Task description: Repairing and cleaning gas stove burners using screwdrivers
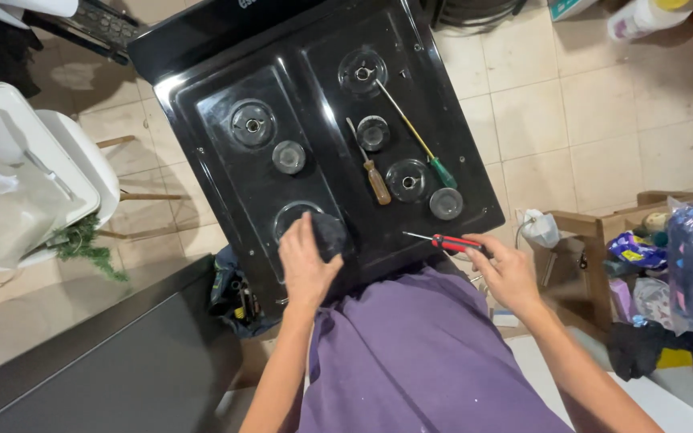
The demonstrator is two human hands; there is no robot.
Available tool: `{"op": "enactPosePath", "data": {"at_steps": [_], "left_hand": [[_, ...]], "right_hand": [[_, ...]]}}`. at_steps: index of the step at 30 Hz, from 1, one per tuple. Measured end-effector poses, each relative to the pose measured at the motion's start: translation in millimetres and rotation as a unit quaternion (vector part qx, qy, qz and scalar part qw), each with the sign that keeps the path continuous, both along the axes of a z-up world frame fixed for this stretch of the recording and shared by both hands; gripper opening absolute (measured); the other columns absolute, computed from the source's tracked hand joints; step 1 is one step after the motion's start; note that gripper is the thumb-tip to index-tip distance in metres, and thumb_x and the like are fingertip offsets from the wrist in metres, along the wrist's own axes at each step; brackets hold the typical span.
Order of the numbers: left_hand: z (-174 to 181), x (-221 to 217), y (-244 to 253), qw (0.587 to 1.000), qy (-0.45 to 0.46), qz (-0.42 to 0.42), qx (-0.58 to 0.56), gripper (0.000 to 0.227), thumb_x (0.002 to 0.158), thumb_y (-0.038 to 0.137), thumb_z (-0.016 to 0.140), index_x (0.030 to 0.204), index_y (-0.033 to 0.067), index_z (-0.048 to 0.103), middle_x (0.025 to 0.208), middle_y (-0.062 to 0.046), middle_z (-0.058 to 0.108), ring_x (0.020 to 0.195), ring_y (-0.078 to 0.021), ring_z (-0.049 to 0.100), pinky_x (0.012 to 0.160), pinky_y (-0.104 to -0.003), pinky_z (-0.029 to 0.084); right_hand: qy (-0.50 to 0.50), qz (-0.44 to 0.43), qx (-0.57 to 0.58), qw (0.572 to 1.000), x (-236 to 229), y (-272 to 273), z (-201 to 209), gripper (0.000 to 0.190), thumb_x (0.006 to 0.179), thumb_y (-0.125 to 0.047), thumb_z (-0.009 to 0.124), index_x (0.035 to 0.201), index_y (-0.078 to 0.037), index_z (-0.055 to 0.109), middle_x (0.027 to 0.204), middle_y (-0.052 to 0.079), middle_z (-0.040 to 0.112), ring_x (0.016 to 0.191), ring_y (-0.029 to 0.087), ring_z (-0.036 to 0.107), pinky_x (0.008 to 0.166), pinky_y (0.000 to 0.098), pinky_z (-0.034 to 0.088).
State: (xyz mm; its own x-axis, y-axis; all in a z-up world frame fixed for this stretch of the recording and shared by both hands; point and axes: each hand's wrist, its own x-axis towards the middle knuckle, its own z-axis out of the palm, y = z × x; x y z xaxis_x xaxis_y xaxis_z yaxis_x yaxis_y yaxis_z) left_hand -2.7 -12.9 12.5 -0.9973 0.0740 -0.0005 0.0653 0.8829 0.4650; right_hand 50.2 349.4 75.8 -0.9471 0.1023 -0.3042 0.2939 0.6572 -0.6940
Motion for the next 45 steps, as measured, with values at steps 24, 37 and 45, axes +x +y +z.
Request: {"op": "enactPosePath", "data": {"at_steps": [24,37,45], "left_hand": [[2.9,3.8,-47.2,0.997,-0.032,0.064,-0.008,0.107,0.070,0.039,0.082,0.158,0.0036,0.032,0.146,-0.020,0.047,0.133,-0.0392,0.045,0.113,-0.052,0.035],[-16.1,-8.3,-37.6,0.997,-0.063,0.036,-0.014,0.112,0.066,0.029,0.087,0.159,0.0047,0.030,0.148,-0.015,0.044,0.133,-0.0370,0.043,0.115,-0.051,0.034],[-8.0,-18.6,-49.0,0.995,-0.079,-0.050,-0.031,0.112,0.060,0.020,0.086,0.159,0.0098,0.033,0.152,-0.011,0.043,0.131,-0.0356,0.043,0.113,-0.050,0.037]], "right_hand": [[-0.114,0.005,0.026,0.993,-19.9,12.0,3.1,0.033,0.099,-0.037,0.062,0.126,-0.022,0.074,0.073,0.003,0.077,0.055,0.014,0.068,0.076,0.0268,0.049],[-0.112,-0.025,0.010,0.993,-16.2,3.0,12.1,0.031,0.099,-0.033,0.064,0.124,-0.018,0.074,0.068,0.003,0.073,0.048,0.014,0.058,0.066,0.0270,0.046],[-0.112,-0.016,0.026,0.993,-14.2,0.0,16.1,0.031,0.100,-0.035,0.063,0.125,-0.021,0.074,0.067,0.000,0.071,0.048,0.013,0.060,0.066,0.0273,0.046]]}}
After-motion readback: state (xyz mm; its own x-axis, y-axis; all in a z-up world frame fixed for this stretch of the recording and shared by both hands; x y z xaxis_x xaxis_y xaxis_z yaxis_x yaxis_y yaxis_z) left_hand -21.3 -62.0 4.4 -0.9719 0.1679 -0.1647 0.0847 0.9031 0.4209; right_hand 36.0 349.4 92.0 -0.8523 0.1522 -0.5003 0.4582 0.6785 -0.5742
